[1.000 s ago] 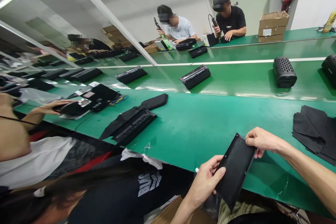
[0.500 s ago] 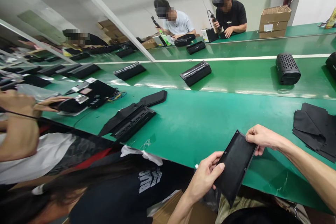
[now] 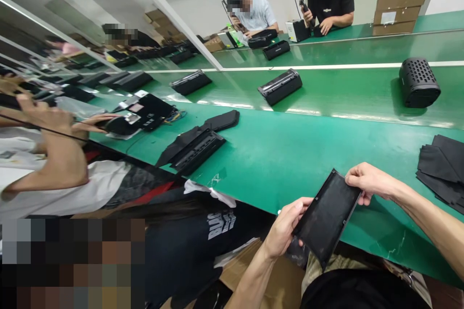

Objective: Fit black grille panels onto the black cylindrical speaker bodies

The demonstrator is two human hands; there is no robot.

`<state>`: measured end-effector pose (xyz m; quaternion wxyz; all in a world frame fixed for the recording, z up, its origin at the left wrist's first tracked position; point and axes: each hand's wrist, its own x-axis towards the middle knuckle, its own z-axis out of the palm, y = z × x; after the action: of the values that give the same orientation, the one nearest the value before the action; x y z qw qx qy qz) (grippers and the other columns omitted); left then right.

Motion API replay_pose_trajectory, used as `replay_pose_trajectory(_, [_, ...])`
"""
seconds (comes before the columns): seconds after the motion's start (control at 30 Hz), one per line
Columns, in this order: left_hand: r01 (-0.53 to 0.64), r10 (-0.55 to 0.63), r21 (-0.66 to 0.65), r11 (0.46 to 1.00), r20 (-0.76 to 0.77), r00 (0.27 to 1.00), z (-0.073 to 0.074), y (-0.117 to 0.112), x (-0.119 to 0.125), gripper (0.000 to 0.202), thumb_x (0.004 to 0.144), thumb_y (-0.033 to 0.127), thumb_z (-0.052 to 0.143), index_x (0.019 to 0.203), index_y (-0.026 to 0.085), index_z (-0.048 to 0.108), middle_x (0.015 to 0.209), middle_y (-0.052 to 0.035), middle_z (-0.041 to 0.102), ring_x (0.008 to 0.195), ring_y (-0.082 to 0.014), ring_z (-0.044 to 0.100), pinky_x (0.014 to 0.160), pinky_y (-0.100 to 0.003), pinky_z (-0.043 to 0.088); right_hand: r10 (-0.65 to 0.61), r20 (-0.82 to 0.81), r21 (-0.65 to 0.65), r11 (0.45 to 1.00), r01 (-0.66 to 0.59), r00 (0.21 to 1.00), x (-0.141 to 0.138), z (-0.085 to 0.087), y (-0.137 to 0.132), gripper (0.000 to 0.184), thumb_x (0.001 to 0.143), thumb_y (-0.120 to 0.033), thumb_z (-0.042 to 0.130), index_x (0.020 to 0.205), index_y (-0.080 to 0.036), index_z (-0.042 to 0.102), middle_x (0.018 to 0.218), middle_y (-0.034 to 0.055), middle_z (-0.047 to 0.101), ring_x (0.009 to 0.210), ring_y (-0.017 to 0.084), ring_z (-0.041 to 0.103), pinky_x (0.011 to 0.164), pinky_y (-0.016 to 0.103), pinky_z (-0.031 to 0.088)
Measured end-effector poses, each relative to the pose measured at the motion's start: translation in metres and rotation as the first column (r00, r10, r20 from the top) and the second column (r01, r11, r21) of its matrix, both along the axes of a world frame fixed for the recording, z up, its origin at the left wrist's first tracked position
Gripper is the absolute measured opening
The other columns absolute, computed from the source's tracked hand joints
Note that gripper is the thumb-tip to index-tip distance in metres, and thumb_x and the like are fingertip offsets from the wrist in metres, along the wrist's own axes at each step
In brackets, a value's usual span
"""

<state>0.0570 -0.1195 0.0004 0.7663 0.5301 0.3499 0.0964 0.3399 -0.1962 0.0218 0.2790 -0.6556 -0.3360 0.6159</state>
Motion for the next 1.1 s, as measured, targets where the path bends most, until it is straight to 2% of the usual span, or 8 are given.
replay_pose_trajectory(0.13, [-0.001, 0.001, -0.019, 1.0, 0.02, 1.0, 0.002, 0.0, 0.0, 0.069, 0.094, 0.075, 0.057, 0.119, 0.012, 0.073, 0.074, -0.0032, 0.066, 0.047, -0.0104, 0.054, 0.038, -0.019, 0.04, 0.005, 0.005, -0.005, 1.0, -0.005, 1.0, 0.0, 0.0, 0.0, 0.037, 0.082, -0.053, 0.072, 0.08, -0.017, 0.066, 0.059, -0.0003, 0.063, 0.048, 0.013, 0.065, 0.043, 0.02, 0.054])
replay_pose_trajectory(0.23, [0.032, -0.032, 0.007, 0.999, 0.011, 0.999, 0.009, 0.0, 0.001, 0.065, 0.093, 0.071, 0.06, 0.117, 0.012, 0.072, 0.069, -0.001, 0.063, 0.045, -0.0092, 0.05, 0.038, -0.019, 0.04, 0.013, 0.015, -0.005, 1.0, -0.013, 1.0, 0.0, 0.002, 0.001, 0.038, 0.082, -0.054, 0.073, 0.08, -0.017, 0.065, 0.06, -0.0007, 0.063, 0.048, 0.013, 0.065, 0.042, 0.02, 0.055])
replay_pose_trajectory(0.37, [0.094, -0.087, 0.122, 0.988, -0.062, 0.994, 0.022, -0.001, 0.004, 0.049, 0.087, 0.053, 0.072, 0.115, 0.013, 0.072, 0.083, -0.0036, 0.067, 0.059, -0.0126, 0.057, 0.04, -0.018, 0.044, 0.04, 0.029, 0.008, 0.999, -0.04, 0.999, 0.0, 0.005, 0.002, 0.038, 0.078, -0.053, 0.077, 0.083, -0.016, 0.066, 0.061, -0.001, 0.064, 0.048, 0.012, 0.064, 0.043, 0.02, 0.055])
replay_pose_trajectory(0.47, [0.131, -0.104, 0.195, 0.972, -0.143, 0.984, 0.026, -0.002, 0.006, 0.039, 0.086, 0.039, 0.069, 0.114, 0.013, 0.071, 0.092, -0.0069, 0.071, 0.07, -0.0161, 0.061, 0.039, -0.016, 0.043, 0.056, 0.045, 0.012, 0.998, -0.056, 0.997, 0.0, 0.006, 0.003, 0.04, 0.079, -0.054, 0.076, 0.084, -0.016, 0.066, 0.063, -0.0003, 0.065, 0.049, 0.012, 0.065, 0.045, 0.021, 0.056])
replay_pose_trajectory(0.63, [0.127, -0.089, 0.237, 0.963, -0.166, 0.982, 0.026, -0.004, 0.008, 0.031, 0.087, 0.03, 0.062, 0.112, 0.013, 0.072, 0.086, -0.0048, 0.071, 0.066, -0.0141, 0.058, 0.042, -0.017, 0.045, 0.069, 0.065, 0.008, 0.998, -0.07, 0.995, -0.001, 0.004, 0.004, 0.04, 0.082, -0.055, 0.074, 0.082, -0.016, 0.065, 0.062, -0.0001, 0.064, 0.049, 0.012, 0.064, 0.045, 0.021, 0.056])
replay_pose_trajectory(0.9, [0.114, -0.073, 0.241, 0.964, -0.172, 0.982, 0.025, -0.005, 0.008, 0.028, 0.088, 0.026, 0.061, 0.111, 0.015, 0.073, 0.083, -0.0029, 0.069, 0.063, -0.0124, 0.056, 0.046, -0.017, 0.046, 0.06, 0.078, 0.012, 0.998, -0.061, 0.995, -0.002, 0.004, 0.006, 0.041, 0.083, -0.056, 0.075, 0.081, -0.017, 0.064, 0.059, -0.0019, 0.061, 0.046, 0.011, 0.061, 0.044, 0.021, 0.055])
replay_pose_trajectory(1.03, [0.123, -0.081, 0.231, 0.965, -0.181, 0.98, 0.025, -0.004, 0.007, 0.032, 0.089, 0.034, 0.065, 0.113, 0.014, 0.071, 0.086, -0.004, 0.069, 0.065, -0.0139, 0.057, 0.043, -0.018, 0.045, 0.047, 0.064, 0.014, 0.999, -0.048, 0.997, -0.002, 0.005, 0.005, 0.048, 0.081, -0.063, 0.077, 0.079, -0.018, 0.063, 0.058, -0.0018, 0.061, 0.046, 0.012, 0.061, 0.044, 0.021, 0.054])
replay_pose_trajectory(1.1, [0.125, -0.093, 0.208, 0.97, -0.156, 0.983, 0.025, -0.003, 0.005, 0.039, 0.089, 0.046, 0.069, 0.113, 0.014, 0.071, 0.087, -0.0041, 0.068, 0.066, -0.0146, 0.057, 0.042, -0.019, 0.045, 0.038, 0.045, 0.023, 0.999, -0.039, 0.998, -0.002, 0.005, 0.005, 0.053, 0.082, -0.07, 0.075, 0.079, -0.018, 0.062, 0.058, -0.0018, 0.06, 0.046, 0.012, 0.06, 0.044, 0.022, 0.054])
